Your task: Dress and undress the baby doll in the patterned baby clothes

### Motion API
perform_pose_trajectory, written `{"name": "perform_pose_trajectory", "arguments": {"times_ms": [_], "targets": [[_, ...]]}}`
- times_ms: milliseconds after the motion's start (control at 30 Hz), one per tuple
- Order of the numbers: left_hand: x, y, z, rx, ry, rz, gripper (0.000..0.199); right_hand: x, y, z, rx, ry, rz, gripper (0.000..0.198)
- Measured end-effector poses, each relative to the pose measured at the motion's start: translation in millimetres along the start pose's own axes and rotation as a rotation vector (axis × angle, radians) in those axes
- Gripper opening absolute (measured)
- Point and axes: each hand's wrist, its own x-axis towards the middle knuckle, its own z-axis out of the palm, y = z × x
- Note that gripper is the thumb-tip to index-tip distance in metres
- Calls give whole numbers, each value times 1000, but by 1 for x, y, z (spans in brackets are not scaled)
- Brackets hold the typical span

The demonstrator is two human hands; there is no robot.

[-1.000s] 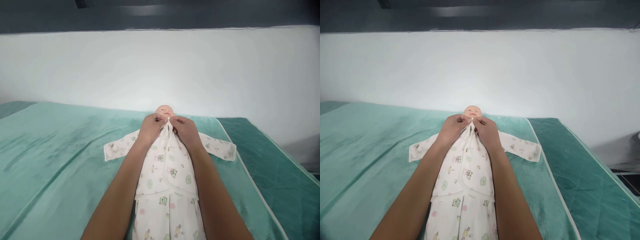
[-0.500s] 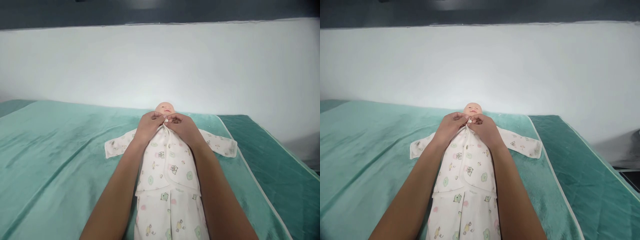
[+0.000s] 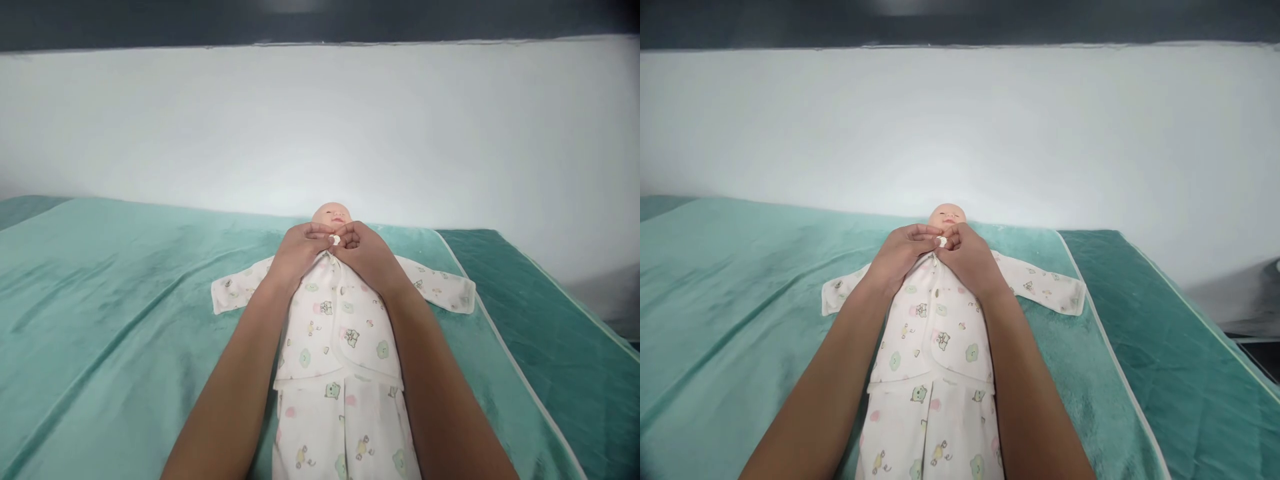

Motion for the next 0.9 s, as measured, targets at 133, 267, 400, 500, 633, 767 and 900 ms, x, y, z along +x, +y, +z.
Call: {"name": "perform_pose_trajectory", "arguments": {"times_ms": [133, 267, 400, 500, 633, 767, 900], "targets": [[0, -1, -2, 45, -27, 31, 16, -2, 1, 0, -25, -10, -8, 31], [-3, -2, -2, 228, 6, 77, 12, -3, 1, 0, -38, -7, 17, 34], [-9, -4, -1, 414, 32, 190, 16, -8, 1, 0, -28, 16, 27, 34], [-14, -7, 2, 522, 83, 252, 22, -16, 2, 2, -70, 62, 8, 28], [-19, -11, 5, 618, 151, 293, 24, -28, 5, 7, -153, 135, -53, 25], [-25, -14, 6, 618, 150, 341, 24, -39, 8, 8, -155, 192, -90, 27], [-33, -15, 6, 575, 161, 406, 20, -51, 10, 8, -49, 247, -79, 26]]}}
